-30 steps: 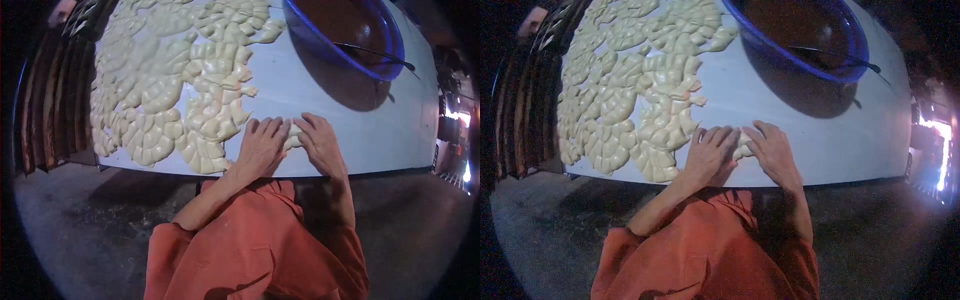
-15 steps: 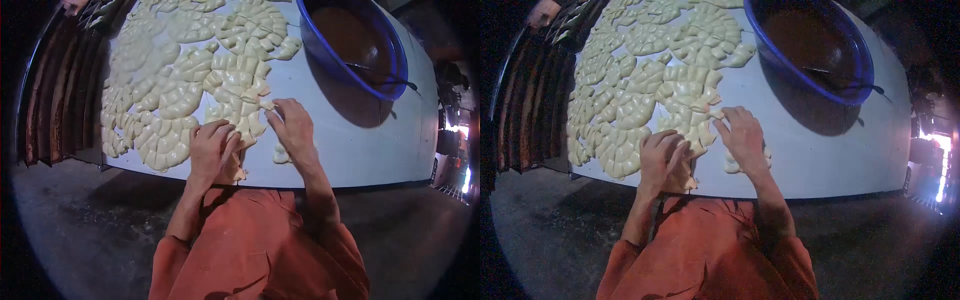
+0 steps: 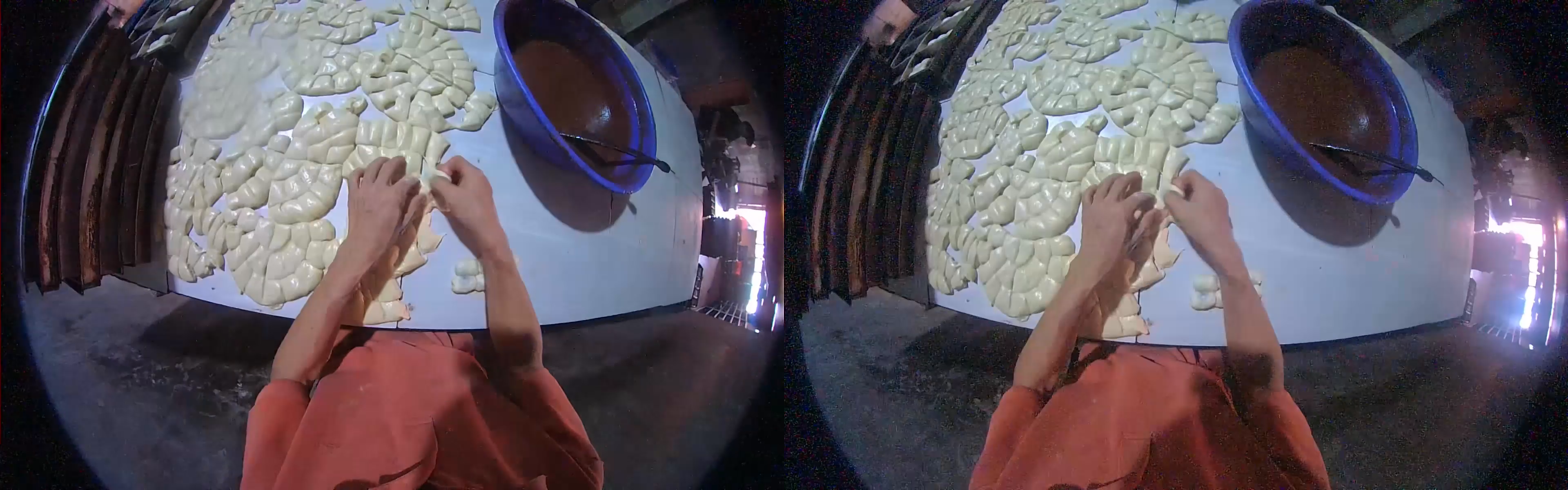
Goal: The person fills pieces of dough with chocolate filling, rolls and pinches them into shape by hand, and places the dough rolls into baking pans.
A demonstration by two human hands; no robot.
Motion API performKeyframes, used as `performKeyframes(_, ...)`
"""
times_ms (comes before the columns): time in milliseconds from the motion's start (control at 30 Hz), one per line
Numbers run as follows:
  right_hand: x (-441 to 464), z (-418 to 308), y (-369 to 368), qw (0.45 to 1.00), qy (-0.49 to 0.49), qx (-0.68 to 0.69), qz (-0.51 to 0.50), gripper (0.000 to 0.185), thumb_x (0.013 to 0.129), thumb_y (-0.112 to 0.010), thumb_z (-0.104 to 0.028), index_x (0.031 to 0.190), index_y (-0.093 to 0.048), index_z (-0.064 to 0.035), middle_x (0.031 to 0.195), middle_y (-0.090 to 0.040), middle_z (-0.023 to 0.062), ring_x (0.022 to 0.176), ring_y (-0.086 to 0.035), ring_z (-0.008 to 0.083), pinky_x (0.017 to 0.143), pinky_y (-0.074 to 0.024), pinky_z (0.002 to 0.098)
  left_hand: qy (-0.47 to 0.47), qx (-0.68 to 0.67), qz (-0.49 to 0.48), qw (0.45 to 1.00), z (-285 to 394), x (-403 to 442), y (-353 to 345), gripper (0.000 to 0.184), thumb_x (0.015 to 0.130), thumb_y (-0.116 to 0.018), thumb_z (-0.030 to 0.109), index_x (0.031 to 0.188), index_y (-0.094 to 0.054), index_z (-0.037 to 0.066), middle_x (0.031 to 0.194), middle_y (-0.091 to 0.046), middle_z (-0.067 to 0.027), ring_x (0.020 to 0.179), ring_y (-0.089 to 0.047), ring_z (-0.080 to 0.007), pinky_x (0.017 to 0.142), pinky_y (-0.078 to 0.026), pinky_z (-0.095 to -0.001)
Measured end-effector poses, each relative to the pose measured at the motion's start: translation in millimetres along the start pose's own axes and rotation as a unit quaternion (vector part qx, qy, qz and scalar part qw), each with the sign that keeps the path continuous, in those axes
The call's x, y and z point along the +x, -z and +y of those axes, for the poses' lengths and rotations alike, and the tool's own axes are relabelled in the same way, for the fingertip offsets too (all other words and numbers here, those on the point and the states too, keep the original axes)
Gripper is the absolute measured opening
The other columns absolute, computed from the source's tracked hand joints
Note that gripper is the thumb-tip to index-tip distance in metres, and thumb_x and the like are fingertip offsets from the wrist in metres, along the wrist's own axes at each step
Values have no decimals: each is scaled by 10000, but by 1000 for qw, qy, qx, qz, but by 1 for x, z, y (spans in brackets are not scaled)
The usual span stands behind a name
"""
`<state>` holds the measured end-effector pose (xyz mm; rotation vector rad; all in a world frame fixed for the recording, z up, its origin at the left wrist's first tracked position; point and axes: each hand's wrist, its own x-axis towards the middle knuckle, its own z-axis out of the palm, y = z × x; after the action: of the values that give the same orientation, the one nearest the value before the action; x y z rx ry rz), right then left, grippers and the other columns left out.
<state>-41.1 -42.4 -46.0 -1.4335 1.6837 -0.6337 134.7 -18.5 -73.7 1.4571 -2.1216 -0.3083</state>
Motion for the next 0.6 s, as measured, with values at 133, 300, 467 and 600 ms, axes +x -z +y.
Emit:
performKeyframes(133, -7, 7, 31, 896, -94, 433, -37, 88, 841, -579, -77, 911, -539, -41, 802, -594, 37, 655, -575, 101, 558, -494, 255, 13, -26, 16, 999, -1, -5, 3, 256, 815, -732, 313, 994, -742, 131, 1259, -618, -89, 1221, -525, -297, 982, -362, -457)
performKeyframes(300, -13, 1, 38, 922, -91, 372, -54, 166, 863, -669, -135, 1004, -614, -64, 808, -556, -32, 698, -534, 53, 588, -491, 207, -34, -48, 20, 998, 5, 7, 2, 608, 765, -771, 346, 1303, -571, 146, 1362, -509, -152, 1314, -434, -344, 1053, -299, -535)
performKeyframes(467, -23, 11, 53, 930, -110, 330, -116, 154, 865, -680, -100, 999, -628, -45, 796, -610, 10, 679, -579, 60, 585, -458, 191, -68, -30, -30, 997, 14, 26, -12, 559, 773, -767, 395, 1269, -602, 195, 1389, -496, -156, 1381, -379, -362, 1117, -230, -641)
performKeyframes(600, -45, 14, 88, 882, 7, 451, -133, 204, 834, -659, -50, 1032, -627, -15, 840, -656, 34, 689, -607, 82, 607, -476, 216, -61, 14, -100, 993, 18, 22, -19, 509, 792, -752, 420, 1231, -650, 182, 1407, -488, -180, 1391, -366, -384, 1083, -225, -701)
